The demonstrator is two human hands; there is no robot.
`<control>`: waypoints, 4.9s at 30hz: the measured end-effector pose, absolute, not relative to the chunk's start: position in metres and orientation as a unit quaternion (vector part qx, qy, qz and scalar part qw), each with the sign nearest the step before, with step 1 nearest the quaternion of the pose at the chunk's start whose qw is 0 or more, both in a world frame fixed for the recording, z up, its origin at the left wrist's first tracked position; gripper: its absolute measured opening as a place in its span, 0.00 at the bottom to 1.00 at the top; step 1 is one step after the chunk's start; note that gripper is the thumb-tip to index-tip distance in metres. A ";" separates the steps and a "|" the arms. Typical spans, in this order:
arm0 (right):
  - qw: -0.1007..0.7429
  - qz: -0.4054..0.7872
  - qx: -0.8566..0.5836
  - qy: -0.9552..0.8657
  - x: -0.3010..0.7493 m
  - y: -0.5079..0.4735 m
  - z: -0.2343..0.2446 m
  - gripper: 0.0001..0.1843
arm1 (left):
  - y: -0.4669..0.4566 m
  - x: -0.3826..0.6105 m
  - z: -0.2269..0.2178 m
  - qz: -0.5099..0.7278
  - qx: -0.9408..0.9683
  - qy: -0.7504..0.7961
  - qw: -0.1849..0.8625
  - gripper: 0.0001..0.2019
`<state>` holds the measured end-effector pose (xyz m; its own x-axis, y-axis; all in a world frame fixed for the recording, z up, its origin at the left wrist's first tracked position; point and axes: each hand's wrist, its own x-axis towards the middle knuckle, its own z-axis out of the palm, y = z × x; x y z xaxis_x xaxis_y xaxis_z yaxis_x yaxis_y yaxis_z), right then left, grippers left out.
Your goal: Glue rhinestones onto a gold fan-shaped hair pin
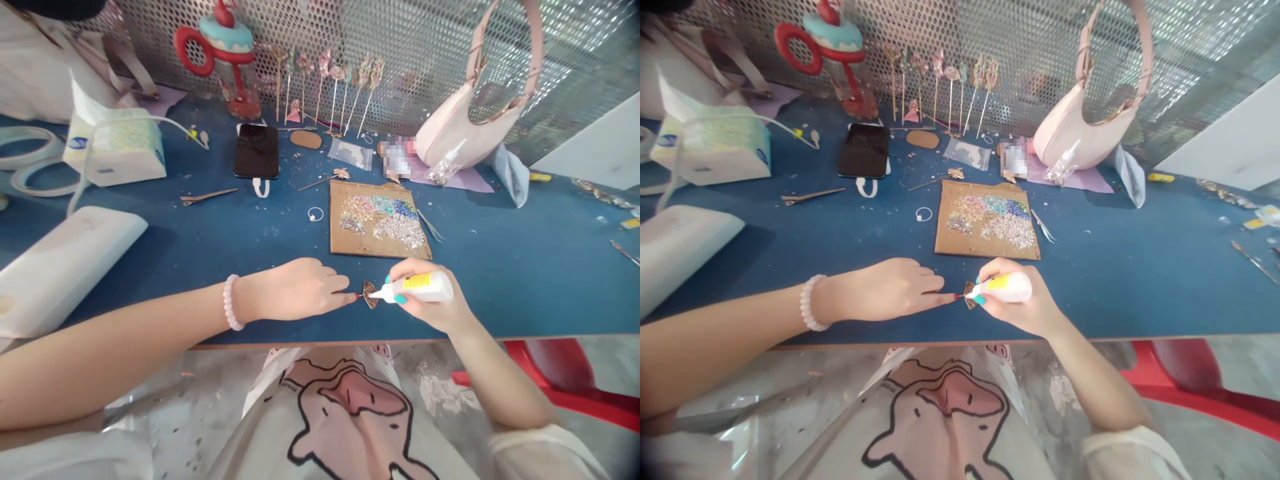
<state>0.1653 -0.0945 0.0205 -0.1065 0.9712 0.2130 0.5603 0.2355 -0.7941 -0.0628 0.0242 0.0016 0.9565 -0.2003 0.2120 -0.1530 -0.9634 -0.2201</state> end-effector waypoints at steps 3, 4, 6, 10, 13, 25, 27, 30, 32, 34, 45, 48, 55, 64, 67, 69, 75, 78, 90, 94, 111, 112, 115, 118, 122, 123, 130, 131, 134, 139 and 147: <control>0.341 0.293 -0.531 -0.718 0.173 -0.081 0.020 0.07 | 0.026 -0.063 0.001 -0.122 -0.985 0.077 0.094 0.15; 0.340 0.295 -0.524 -0.723 0.175 -0.077 0.018 0.07 | 0.026 -0.063 0.000 -0.123 -0.985 0.074 0.093 0.15; 0.348 0.293 -0.512 -0.729 0.175 -0.073 0.014 0.08 | 0.027 -0.063 -0.001 -0.122 -0.986 0.075 0.090 0.15; 0.365 0.284 -0.489 -0.740 0.170 -0.072 0.007 0.13 | 0.029 -0.062 -0.005 -0.111 -0.987 0.087 0.080 0.15; 0.368 0.274 -0.468 -0.755 0.167 -0.074 0.007 0.14 | 0.031 -0.062 -0.007 -0.105 -0.988 0.093 0.069 0.15; 0.392 0.294 -0.483 -0.726 0.170 -0.076 0.005 0.12 | 0.031 -0.063 -0.007 -0.108 -0.988 0.093 0.056 0.16; 0.388 0.294 -0.489 -0.724 0.171 -0.077 0.004 0.12 | 0.031 -0.063 -0.007 -0.110 -0.989 0.092 0.048 0.16; 0.380 0.288 -0.504 -0.720 0.172 -0.078 0.004 0.12 | 0.030 -0.062 -0.007 -0.114 -0.990 0.079 0.027 0.16; 0.374 0.285 -0.511 -0.720 0.172 -0.079 0.004 0.12 | 0.029 -0.062 -0.007 -0.118 -0.991 0.069 0.011 0.17; 0.371 0.287 -0.514 -0.718 0.172 -0.080 0.004 0.11 | 0.029 -0.061 -0.007 -0.120 -0.991 0.065 0.004 0.19; 0.368 0.269 -0.526 -0.718 0.174 -0.080 0.002 0.13 | 0.029 -0.060 -0.006 -0.080 -0.994 0.063 0.026 0.21; 0.372 0.271 -0.524 -0.717 0.175 -0.080 0.001 0.13 | 0.029 -0.060 -0.006 -0.078 -0.994 0.066 0.032 0.20; 0.373 0.270 -0.525 -0.716 0.176 -0.081 0.000 0.15 | 0.028 -0.061 -0.005 -0.056 -0.996 0.057 0.030 0.22; 0.382 0.279 -0.511 -0.718 0.174 -0.080 0.000 0.12 | 0.028 -0.061 -0.007 -0.085 -0.994 0.066 0.030 0.20; 0.391 0.277 -0.501 -0.721 0.174 -0.079 0.000 0.11 | 0.029 -0.061 -0.006 -0.084 -0.993 0.075 0.045 0.21; 0.394 0.272 -0.495 -0.725 0.174 -0.079 -0.001 0.11 | 0.029 -0.061 -0.005 -0.072 -0.994 0.072 0.043 0.21; 0.375 0.264 -0.498 -0.736 0.175 -0.079 0.000 0.11 | 0.029 -0.061 -0.005 -0.068 -0.995 0.065 0.030 0.24; 0.375 0.262 -0.494 -0.740 0.176 -0.079 0.001 0.11 | 0.029 -0.061 -0.005 -0.078 -0.993 0.070 0.046 0.22; 0.377 0.239 -0.495 -0.746 0.175 -0.081 -0.001 0.11 | 0.029 -0.062 -0.007 -0.089 -0.992 0.074 0.058 0.21; 0.367 0.221 -0.499 -0.753 0.174 -0.080 0.000 0.10 | 0.029 -0.061 -0.008 -0.074 -0.993 0.069 0.054 0.24; 0.343 0.195 -0.469 -0.790 0.172 -0.080 0.006 0.12 | 0.029 -0.061 -0.009 -0.071 -0.994 0.066 0.052 0.24; 0.342 0.193 -0.467 -0.792 0.171 -0.080 0.006 0.12 | 0.029 -0.061 -0.009 -0.074 -0.994 0.066 0.050 0.24; 0.340 0.182 -0.469 -0.795 0.170 -0.080 0.007 0.11 | 0.029 -0.061 -0.008 -0.081 -0.993 0.069 0.044 0.23; 0.342 0.174 -0.469 -0.796 0.169 -0.079 0.008 0.11 | 0.029 -0.061 -0.007 -0.079 -0.993 0.069 0.051 0.23; 0.337 0.165 -0.466 -0.801 0.169 -0.080 0.009 0.13 | 0.029 -0.062 -0.008 -0.067 -0.995 0.066 0.039 0.25; 0.334 0.162 -0.466 -0.803 0.168 -0.080 0.009 0.13 | 0.029 -0.062 -0.008 -0.068 -0.995 0.066 0.037 0.25; 0.338 0.153 -0.466 -0.803 0.169 -0.081 0.008 0.14 | 0.029 -0.062 -0.008 -0.101 -0.991 0.076 0.053 0.20; 0.338 0.150 -0.462 -0.806 0.169 -0.081 0.008 0.14 | 0.029 -0.062 -0.008 -0.092 -0.992 0.072 0.047 0.21; 0.340 0.139 -0.458 -0.809 0.169 -0.081 0.007 0.15 | 0.029 -0.062 -0.007 -0.068 -0.995 0.060 0.032 0.23; 0.339 0.135 -0.471 -0.803 0.169 -0.082 0.007 0.14 | 0.029 -0.061 -0.007 -0.061 -0.996 0.061 0.036 0.25; 0.340 0.150 -0.475 -0.797 0.174 -0.083 0.006 0.12 | 0.030 -0.062 -0.010 -0.091 -0.992 0.075 0.040 0.22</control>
<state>0.1741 -0.0827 0.0064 -0.3166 0.8602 0.3998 0.6557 0.5031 -0.5630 -0.0622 0.0303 -0.0101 0.9722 -0.1561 0.1744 -0.1414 -0.9855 -0.0938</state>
